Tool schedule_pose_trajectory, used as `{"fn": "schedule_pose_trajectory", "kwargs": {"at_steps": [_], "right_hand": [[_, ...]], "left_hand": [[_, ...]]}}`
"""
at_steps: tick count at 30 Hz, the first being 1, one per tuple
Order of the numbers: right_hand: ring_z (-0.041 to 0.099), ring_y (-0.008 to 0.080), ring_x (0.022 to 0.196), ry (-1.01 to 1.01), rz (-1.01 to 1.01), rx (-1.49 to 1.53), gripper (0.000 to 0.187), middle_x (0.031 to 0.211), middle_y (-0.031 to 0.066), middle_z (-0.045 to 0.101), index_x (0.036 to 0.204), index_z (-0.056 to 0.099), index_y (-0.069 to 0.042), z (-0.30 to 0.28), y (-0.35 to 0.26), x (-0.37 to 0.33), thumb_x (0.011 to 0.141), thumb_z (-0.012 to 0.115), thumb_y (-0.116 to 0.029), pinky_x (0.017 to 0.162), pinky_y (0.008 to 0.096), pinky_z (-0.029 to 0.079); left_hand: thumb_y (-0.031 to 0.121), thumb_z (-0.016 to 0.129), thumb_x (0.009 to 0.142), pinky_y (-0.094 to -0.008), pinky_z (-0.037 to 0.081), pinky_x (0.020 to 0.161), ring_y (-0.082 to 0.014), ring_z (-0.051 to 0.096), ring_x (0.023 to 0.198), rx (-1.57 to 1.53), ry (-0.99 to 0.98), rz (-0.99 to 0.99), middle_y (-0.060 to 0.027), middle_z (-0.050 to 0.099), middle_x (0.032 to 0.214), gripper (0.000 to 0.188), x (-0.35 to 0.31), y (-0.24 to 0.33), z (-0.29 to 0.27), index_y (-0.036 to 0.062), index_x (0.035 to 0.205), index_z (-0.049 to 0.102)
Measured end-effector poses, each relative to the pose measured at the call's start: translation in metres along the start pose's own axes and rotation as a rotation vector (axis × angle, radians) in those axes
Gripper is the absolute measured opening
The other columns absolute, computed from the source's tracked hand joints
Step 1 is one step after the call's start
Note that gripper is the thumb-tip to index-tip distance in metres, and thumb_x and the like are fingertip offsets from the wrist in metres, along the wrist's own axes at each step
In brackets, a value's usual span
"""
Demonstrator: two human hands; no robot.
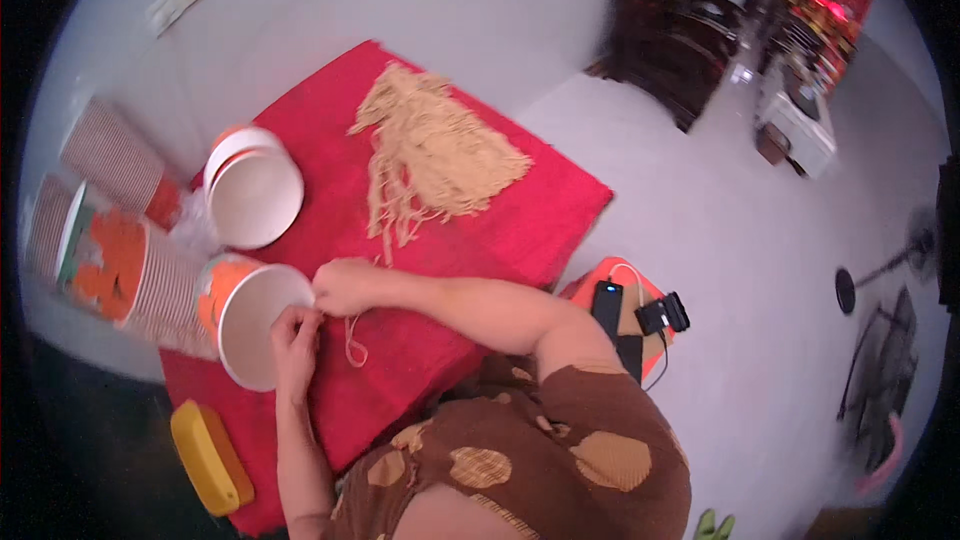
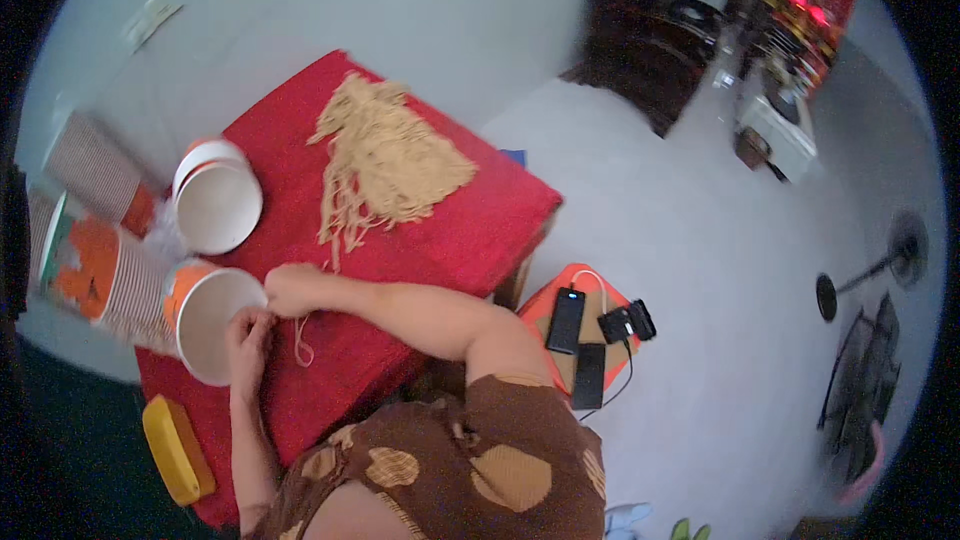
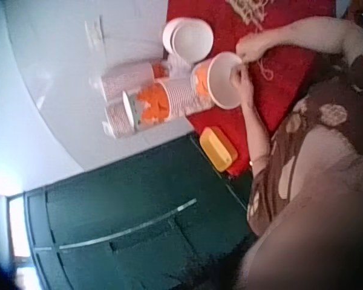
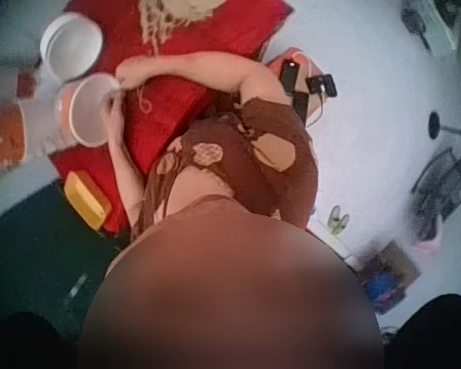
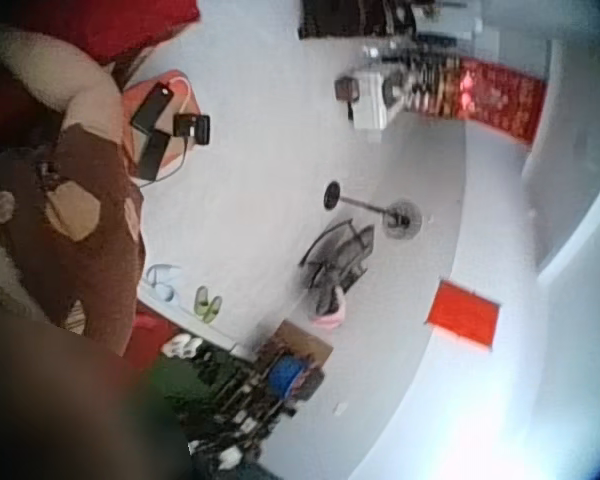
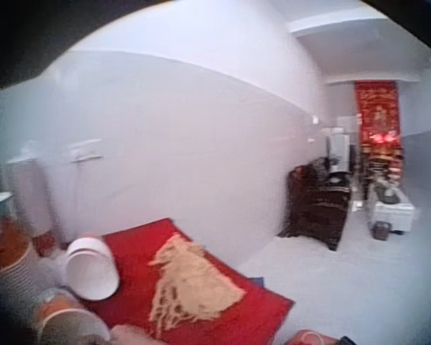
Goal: Thread a string through pre-punched holes in paper buckets.
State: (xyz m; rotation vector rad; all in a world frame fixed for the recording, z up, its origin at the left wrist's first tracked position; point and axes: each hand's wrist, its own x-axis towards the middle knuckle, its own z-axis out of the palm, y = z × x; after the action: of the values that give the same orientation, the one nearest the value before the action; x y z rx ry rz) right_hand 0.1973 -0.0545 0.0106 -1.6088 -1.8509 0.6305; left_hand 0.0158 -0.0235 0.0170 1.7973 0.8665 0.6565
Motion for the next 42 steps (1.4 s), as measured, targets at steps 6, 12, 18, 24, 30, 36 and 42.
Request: {"fn": "schedule_pose_trajectory", "kwargs": {"at_steps": [6, 12, 18, 24, 30, 36, 42], "right_hand": [[0.065, 0.0368, 0.075, 0.004, -0.096, 0.015, 0.018, 0.079, 0.0209, 0.065, 0.078, 0.068, -0.004, 0.008, 0.012, 0.011, 0.075, 0.055, -0.016, 0.067, 0.0465, 0.051], [0.065, 0.0387, 0.081, 0.011, -0.068, -0.066, 0.018, 0.084, 0.0199, 0.067, 0.079, 0.07, -0.006, 0.002, 0.002, 0.007, 0.077, 0.053, -0.014, 0.071, 0.0501, 0.052], [0.065, 0.0364, 0.078, -0.023, -0.017, 0.012, 0.017, 0.081, 0.0175, 0.067, 0.079, 0.069, -0.004, -0.005, -0.008, -0.001, 0.076, 0.055, -0.014, 0.068, 0.0471, 0.051], [0.063, 0.0243, 0.062, -0.187, -0.032, 0.178, 0.018, 0.067, 0.0152, 0.066, 0.076, 0.068, -0.001, -0.028, -0.005, -0.005, 0.075, 0.057, -0.016, 0.06, 0.0385, 0.049], [0.054, 0.008, 0.055, -0.459, 0.05, 0.559, 0.01, 0.064, 0.0016, 0.062, 0.081, 0.065, -0.002, -0.037, -0.008, -0.006, 0.085, 0.059, -0.009, 0.053, 0.0235, 0.043], [0.058, 0.0079, 0.06, -0.408, -0.064, 0.561, 0.014, 0.067, 0.0029, 0.064, 0.082, 0.067, -0.001, -0.027, -0.022, -0.012, 0.087, 0.061, -0.013, 0.056, 0.0255, 0.046], [0.065, 0.026, 0.06, 0.057, -0.274, 0.075, 0.013, 0.071, 0.0166, 0.065, 0.084, 0.066, -0.002, -0.022, -0.016, -0.008, 0.084, 0.062, -0.014, 0.056, 0.0349, 0.049]], "left_hand": [[0.011, 0.06, 0.086, -0.0214, 0.028, 0.046, -0.0048, 0.041, 0.053, -0.277, 0.151, -0.159, 0.0037, 0.05, 0.064, 0.011, 0.0, 0.0, -0.009, 0.0037, 0.077, 0.061], [0.013, 0.059, 0.087, -0.0208, 0.026, 0.043, -0.0052, 0.038, 0.049, -0.259, 0.184, -0.155, 0.0039, 0.05, 0.063, 0.01, -0.004, 0.001, -0.009, 0.0046, 0.083, 0.062], [0.014, 0.06, 0.089, -0.0216, 0.032, 0.042, -0.0056, 0.042, 0.049, -0.148, 0.133, -0.158, 0.0021, 0.052, 0.064, 0.014, -0.006, 0.003, -0.009, 0.0026, 0.081, 0.062], [0.008, 0.06, 0.089, -0.0206, 0.038, 0.045, -0.005, 0.047, 0.054, -0.121, 0.094, -0.139, 0.0009, 0.056, 0.072, 0.007, -0.006, 0.004, -0.007, 0.0009, 0.088, 0.061], [0.003, 0.062, 0.087, -0.0206, 0.042, 0.05, -0.0051, 0.051, 0.061, 0.017, 0.06, -0.053, 0.0003, 0.057, 0.076, 0.009, -0.005, -0.003, -0.005, 0.0019, 0.096, 0.06], [0.002, 0.065, 0.082, -0.0277, 0.047, 0.061, -0.0119, 0.055, 0.068, 0.175, 0.127, 0.116, -0.0061, 0.061, 0.078, 0.008, -0.007, -0.006, -0.002, -0.0005, 0.089, 0.06], [0.003, 0.065, 0.082, -0.0289, 0.048, 0.063, -0.0129, 0.056, 0.069, 0.191, 0.164, 0.17, -0.0066, 0.062, 0.077, 0.005, -0.005, -0.011, -0.004, 0.0008, 0.084, 0.061]]}}
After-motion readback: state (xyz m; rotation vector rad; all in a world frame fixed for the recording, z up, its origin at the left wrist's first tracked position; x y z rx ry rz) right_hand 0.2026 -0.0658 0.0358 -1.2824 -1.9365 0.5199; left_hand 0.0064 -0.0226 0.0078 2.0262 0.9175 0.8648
